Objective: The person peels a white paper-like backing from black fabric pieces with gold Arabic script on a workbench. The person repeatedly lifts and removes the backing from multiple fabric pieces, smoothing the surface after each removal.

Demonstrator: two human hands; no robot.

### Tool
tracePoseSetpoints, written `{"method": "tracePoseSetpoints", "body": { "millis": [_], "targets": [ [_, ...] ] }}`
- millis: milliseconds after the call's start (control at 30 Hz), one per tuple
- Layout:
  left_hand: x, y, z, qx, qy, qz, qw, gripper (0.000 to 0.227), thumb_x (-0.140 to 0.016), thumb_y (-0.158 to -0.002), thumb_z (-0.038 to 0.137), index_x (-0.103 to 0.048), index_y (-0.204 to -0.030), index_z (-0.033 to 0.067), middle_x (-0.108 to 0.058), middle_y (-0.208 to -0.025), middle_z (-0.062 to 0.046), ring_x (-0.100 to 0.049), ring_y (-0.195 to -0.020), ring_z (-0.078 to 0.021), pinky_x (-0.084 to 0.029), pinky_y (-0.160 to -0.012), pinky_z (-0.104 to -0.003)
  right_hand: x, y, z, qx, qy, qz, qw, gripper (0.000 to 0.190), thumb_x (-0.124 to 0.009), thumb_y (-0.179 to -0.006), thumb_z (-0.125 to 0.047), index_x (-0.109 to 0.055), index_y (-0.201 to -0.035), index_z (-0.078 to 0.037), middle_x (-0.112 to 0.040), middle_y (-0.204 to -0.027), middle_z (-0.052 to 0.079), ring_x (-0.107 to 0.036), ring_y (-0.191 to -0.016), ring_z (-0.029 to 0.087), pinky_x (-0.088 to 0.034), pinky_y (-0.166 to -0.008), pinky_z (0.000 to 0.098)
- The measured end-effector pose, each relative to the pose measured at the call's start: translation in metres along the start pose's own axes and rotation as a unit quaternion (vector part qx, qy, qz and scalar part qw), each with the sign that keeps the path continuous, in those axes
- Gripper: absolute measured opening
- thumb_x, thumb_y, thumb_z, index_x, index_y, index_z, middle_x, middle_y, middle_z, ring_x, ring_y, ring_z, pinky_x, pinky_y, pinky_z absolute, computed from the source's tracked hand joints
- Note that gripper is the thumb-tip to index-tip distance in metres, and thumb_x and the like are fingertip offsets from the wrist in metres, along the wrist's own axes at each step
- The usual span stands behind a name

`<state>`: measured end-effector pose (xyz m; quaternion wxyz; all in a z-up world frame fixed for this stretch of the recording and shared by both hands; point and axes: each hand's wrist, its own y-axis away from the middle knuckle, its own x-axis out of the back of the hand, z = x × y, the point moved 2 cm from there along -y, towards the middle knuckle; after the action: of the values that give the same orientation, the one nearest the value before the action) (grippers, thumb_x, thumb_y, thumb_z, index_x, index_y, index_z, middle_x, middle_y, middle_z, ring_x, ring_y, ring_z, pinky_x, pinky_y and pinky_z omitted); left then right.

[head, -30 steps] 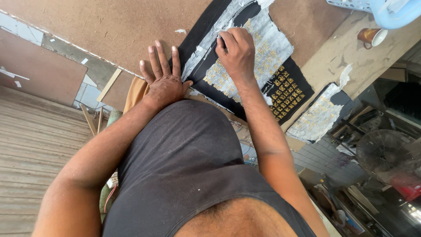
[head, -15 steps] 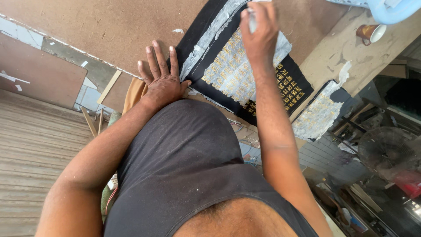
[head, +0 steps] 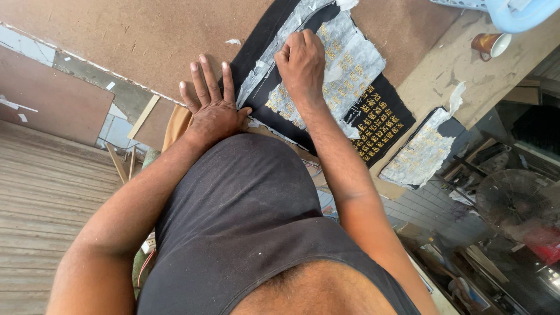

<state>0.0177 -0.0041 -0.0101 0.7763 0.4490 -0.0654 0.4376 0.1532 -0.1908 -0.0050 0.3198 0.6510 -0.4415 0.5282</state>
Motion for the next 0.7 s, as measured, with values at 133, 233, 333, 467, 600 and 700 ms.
{"method": "tracePoseSetpoints", "body": {
  "millis": [133,233,333,467,600,700],
  "targets": [
    [0.003,0.002,0.003,0.019,0.002,0.002,1.0,0.11,-0.052,-0.099,0.063,0.013,-0.163,0.0004,0.03,-0.158,-0.039,0.038,-0.14,-0.0551,0.019,-0.106,-0.082,-0.011,-0.027,0.046,-0.021,-0.028,0.057,0.998,0.019,-0.065,-0.085,0.0,-0.051,-0.081,-0.011,-0.054,-0.082,0.005,-0.058,-0.077,0.018,-0.054,-0.067,0.0343],
    [0.004,0.007,0.004,0.014,0.013,0.007,1.0,0.109,-0.052,-0.1,0.063,0.012,-0.164,0.0017,0.03,-0.159,-0.039,0.037,-0.141,-0.0546,0.019,-0.108,-0.08,0.012,-0.049,0.092,-0.124,-0.109,0.081,0.983,0.007,-0.065,-0.092,-0.006,-0.061,-0.089,-0.01,-0.064,-0.089,0.0,-0.07,-0.079,0.012,-0.062,-0.071,0.0329],
    [0.009,0.004,0.007,0.015,0.009,-0.002,1.0,0.109,-0.052,-0.099,0.062,0.013,-0.163,0.0018,0.03,-0.158,-0.039,0.036,-0.141,-0.0551,0.019,-0.108,-0.08,0.039,-0.055,0.09,-0.084,-0.048,0.135,0.986,0.007,-0.064,-0.096,-0.006,-0.058,-0.094,-0.005,-0.06,-0.091,0.005,-0.067,-0.078,0.018,-0.057,-0.07,0.0386],
    [0.01,0.006,0.009,0.031,-0.001,-0.011,0.999,0.11,-0.051,-0.098,0.063,0.014,-0.163,0.0029,0.029,-0.16,-0.038,0.035,-0.143,-0.0544,0.019,-0.108,-0.08,0.049,-0.03,0.039,-0.025,-0.088,0.147,0.985,0.03,-0.073,-0.094,-0.02,-0.057,-0.108,0.001,-0.057,-0.101,0.009,-0.066,-0.086,0.022,-0.059,-0.07,0.0358],
    [0.009,0.005,0.006,0.025,0.01,-0.008,1.0,0.109,-0.05,-0.099,0.063,0.015,-0.163,0.0035,0.03,-0.159,-0.038,0.037,-0.142,-0.0548,0.02,-0.107,-0.08,0.019,-0.017,0.037,0.002,-0.038,0.132,0.991,0.03,-0.073,-0.099,-0.028,-0.06,-0.111,-0.003,-0.058,-0.106,0.009,-0.064,-0.099,0.026,-0.06,-0.078,0.0357],
    [0.009,0.004,0.005,0.008,0.005,-0.003,1.0,0.108,-0.049,-0.1,0.063,0.016,-0.163,0.0033,0.03,-0.158,-0.039,0.036,-0.141,-0.0556,0.02,-0.107,-0.08,-0.023,-0.037,0.087,-0.044,-0.019,0.145,0.988,0.013,-0.063,-0.106,-0.018,-0.063,-0.112,-0.006,-0.064,-0.112,0.012,-0.068,-0.104,0.024,-0.062,-0.085,0.0345]
  ]
}}
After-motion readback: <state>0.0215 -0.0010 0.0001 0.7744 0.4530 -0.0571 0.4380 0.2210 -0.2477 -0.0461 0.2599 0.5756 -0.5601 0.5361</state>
